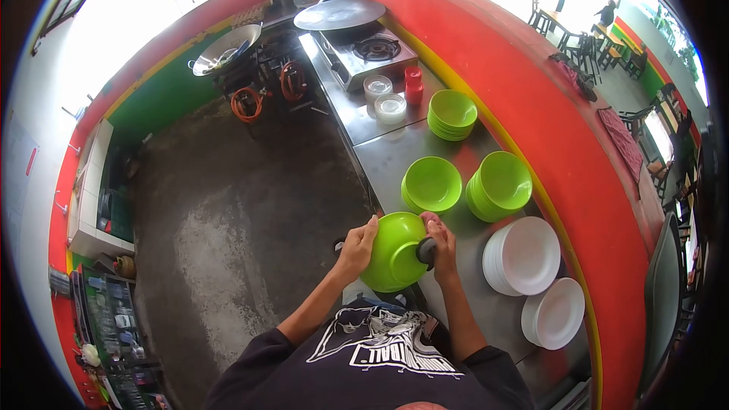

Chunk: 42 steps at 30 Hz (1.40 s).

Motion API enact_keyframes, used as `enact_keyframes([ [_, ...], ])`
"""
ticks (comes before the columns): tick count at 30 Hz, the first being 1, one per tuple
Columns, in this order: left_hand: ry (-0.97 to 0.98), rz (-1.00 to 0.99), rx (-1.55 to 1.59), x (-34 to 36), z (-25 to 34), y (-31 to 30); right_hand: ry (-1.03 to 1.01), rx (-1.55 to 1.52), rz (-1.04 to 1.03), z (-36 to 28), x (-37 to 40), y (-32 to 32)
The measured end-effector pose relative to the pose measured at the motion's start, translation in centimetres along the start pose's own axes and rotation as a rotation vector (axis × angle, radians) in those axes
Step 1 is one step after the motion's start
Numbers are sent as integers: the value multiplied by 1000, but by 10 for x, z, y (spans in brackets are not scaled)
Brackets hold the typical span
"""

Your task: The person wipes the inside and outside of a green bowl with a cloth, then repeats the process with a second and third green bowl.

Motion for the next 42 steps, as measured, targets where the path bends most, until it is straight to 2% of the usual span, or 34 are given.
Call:
enact_keyframes([
  [4, -131, -174, -25, 0, -3, 6, 51, -42, 58, -3, -2, -7],
  [7, -117, -207, -75, -6, 3, 13, 28, -46, 39, -4, 1, 0],
  [10, -73, -217, -266, -15, 10, 5, -69, 24, 18, -22, 8, 10],
  [13, -90, -132, 17, -20, 15, 2, -206, 24, 35, -26, 8, 13],
  [17, -73, 148, 393, -33, 24, -12, -325, -110, 161, -12, 13, 27],
  [20, -12, 357, 494, -42, 25, -25, -518, 189, 179, -6, 24, 59],
  [22, 7, 386, 499, -48, 20, -30, -594, 332, 149, -16, 25, 75],
  [25, -28, 385, 475, -49, 25, -20, -817, 625, 192, -38, 26, 92],
  [27, 136, 288, 364, -58, 29, -8, -970, 817, 206, -60, 24, 102],
  [28, 217, 241, 310, -61, 33, -2, -967, 833, 184, -65, 17, 104],
  [30, 236, 217, 199, -68, 32, -1, -958, 867, 138, -71, 4, 109],
  [32, 231, 158, 88, -77, 25, -4, -840, 785, 118, -76, -20, 106],
  [34, 275, 114, -76, -71, 43, 5, -680, 749, 95, -74, -42, 100],
  [35, 279, 77, -163, -70, 43, 5, -682, 734, 96, -73, -55, 96],
  [38, 322, 43, -301, -64, 42, -2, -355, 477, -60, -75, -79, 89],
  [39, 349, 40, -326, -65, 44, -3, -264, 453, -65, -56, -96, 76],
  [42, 391, 60, -308, -56, 57, -3, -115, -59, -57, -32, -106, 58],
])
Point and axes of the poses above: each hand's wrist, its own x-axis away from the middle knuckle, its own y-axis out of the palm, z = x × y, the point moved 7 cm from there along -x, towards the middle knuckle
